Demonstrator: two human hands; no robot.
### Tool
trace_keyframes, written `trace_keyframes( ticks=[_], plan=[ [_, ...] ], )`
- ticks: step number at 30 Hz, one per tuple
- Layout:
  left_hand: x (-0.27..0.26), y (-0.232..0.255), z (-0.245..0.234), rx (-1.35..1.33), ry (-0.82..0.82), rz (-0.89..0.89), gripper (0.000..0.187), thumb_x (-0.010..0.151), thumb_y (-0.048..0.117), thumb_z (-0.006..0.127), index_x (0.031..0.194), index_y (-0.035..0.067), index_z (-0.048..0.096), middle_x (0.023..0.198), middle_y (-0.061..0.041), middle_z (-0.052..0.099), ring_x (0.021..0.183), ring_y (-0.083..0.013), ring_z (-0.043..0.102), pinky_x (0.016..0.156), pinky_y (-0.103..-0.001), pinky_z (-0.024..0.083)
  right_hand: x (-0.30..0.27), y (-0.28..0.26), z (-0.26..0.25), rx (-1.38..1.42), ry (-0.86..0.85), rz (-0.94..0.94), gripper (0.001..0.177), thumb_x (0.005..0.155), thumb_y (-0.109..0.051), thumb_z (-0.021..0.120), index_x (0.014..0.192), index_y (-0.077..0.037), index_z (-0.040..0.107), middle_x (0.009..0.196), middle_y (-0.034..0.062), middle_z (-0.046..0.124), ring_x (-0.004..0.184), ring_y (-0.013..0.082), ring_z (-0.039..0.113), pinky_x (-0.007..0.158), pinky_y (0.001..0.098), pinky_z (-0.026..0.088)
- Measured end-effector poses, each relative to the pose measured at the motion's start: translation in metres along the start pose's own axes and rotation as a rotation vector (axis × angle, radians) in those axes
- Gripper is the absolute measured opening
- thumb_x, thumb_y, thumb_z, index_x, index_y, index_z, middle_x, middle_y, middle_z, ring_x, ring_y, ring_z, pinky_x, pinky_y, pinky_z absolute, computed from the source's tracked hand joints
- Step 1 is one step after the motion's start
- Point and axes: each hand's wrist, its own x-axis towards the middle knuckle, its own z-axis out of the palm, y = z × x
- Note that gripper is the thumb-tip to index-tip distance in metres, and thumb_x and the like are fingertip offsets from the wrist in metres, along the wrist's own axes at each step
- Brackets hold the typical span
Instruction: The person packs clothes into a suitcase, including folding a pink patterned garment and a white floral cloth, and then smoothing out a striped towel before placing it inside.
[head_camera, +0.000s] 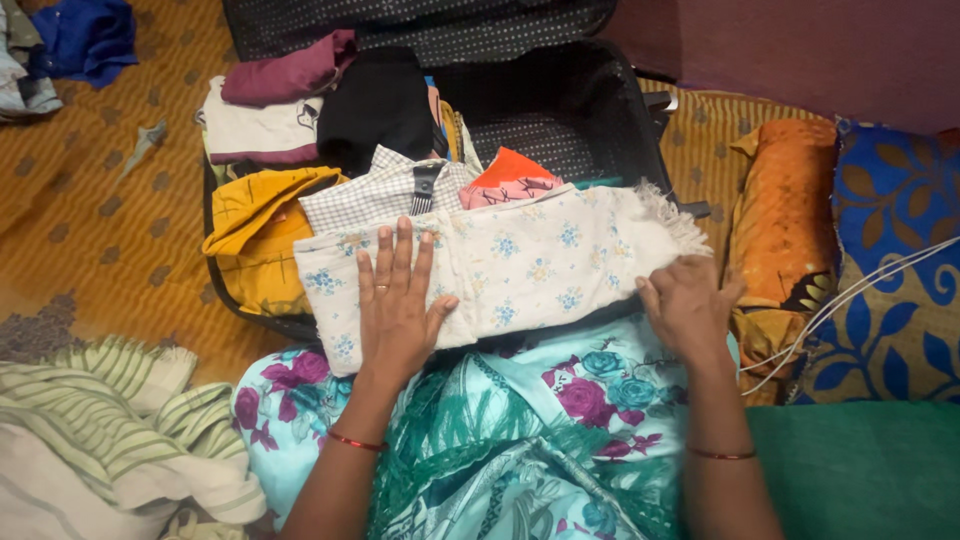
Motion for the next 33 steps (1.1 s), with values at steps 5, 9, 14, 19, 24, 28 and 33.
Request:
trace_keyframes(
  ticks=[5,9,14,19,24,28,33],
  plan=[
    [0.001,0.001,0.0,-0.011,0.001,-0.006,0.081,0.095,0.047,0.06,0.161,0.007,0.032,0.171,-0.015,0.016,0.159,-0.033,0.007,0.127,-0.055,0.001,0.005,-0.004,0.005,-0.098,-0.152,0.027,0.035,0.095,-0.048,0.055,0.11,-0.02,0.07,0.114,0.0113,0.073,0.134,0.0404,0.047,0.101,0.0764,0.021],
    [0.001,0.001,0.001,0.001,-0.005,-0.013,0.081,0.097,0.047,0.059,0.161,0.007,0.032,0.172,-0.015,0.016,0.16,-0.0327,0.006,0.128,-0.055,0.001,0.012,-0.006,0.01,0.027,-0.406,0.148,0.071,0.096,-0.056,0.047,0.155,-0.018,0.041,0.12,0.0236,0.069,0.127,0.0476,0.05,0.102,0.0676,0.033],
    [0.001,0.001,0.001,0.012,-0.008,-0.016,0.081,0.096,0.049,0.058,0.161,0.008,0.032,0.171,-0.015,0.015,0.159,-0.0318,0.006,0.127,-0.054,0.001,0.027,0.014,0.023,0.138,-0.467,0.107,0.077,0.096,-0.059,0.05,0.164,-0.026,0.033,0.113,0.0286,0.07,0.109,0.0502,0.063,0.098,0.0531,0.048],
    [0.0,0.002,0.001,0.014,0.004,-0.01,0.082,0.096,0.048,0.059,0.161,0.008,0.032,0.171,-0.015,0.015,0.159,-0.0318,0.007,0.127,-0.054,0.001,0.017,0.027,0.031,0.492,-0.217,0.134,0.054,0.095,-0.06,0.061,0.133,-0.022,0.068,0.112,0.0221,0.074,0.104,0.0397,0.07,0.09,0.0466,0.053],
    [0.0,0.001,0.001,0.007,0.031,-0.004,0.083,0.095,0.048,0.061,0.161,0.009,0.033,0.171,-0.014,0.015,0.159,-0.0315,0.007,0.127,-0.054,0.002,0.008,0.014,0.013,0.431,-0.028,0.242,0.05,0.092,-0.046,0.071,0.136,-0.023,0.07,0.097,0.0218,0.071,0.089,0.0358,0.068,0.079,0.0458,0.053],
    [-0.001,0.001,0.002,0.036,0.033,0.0,0.083,0.095,0.048,0.061,0.162,0.008,0.032,0.172,-0.014,0.015,0.16,-0.0316,0.007,0.128,-0.055,0.003,-0.002,-0.013,-0.013,0.479,0.012,0.295,0.058,0.09,-0.039,0.077,0.145,-0.023,0.068,0.09,0.0203,0.065,0.082,0.0326,0.065,0.081,0.0447,0.052],
    [-0.001,0.003,0.002,0.059,0.02,-0.014,0.083,0.096,0.048,0.06,0.162,0.008,0.031,0.172,-0.014,0.014,0.159,-0.0315,0.006,0.127,-0.054,0.004,-0.016,-0.069,-0.032,0.553,0.392,-0.347,0.027,0.086,-0.027,0.079,0.108,-0.012,0.075,0.108,0.009,0.076,0.122,0.0376,0.06,0.118,0.0451,0.036]
  ],
)
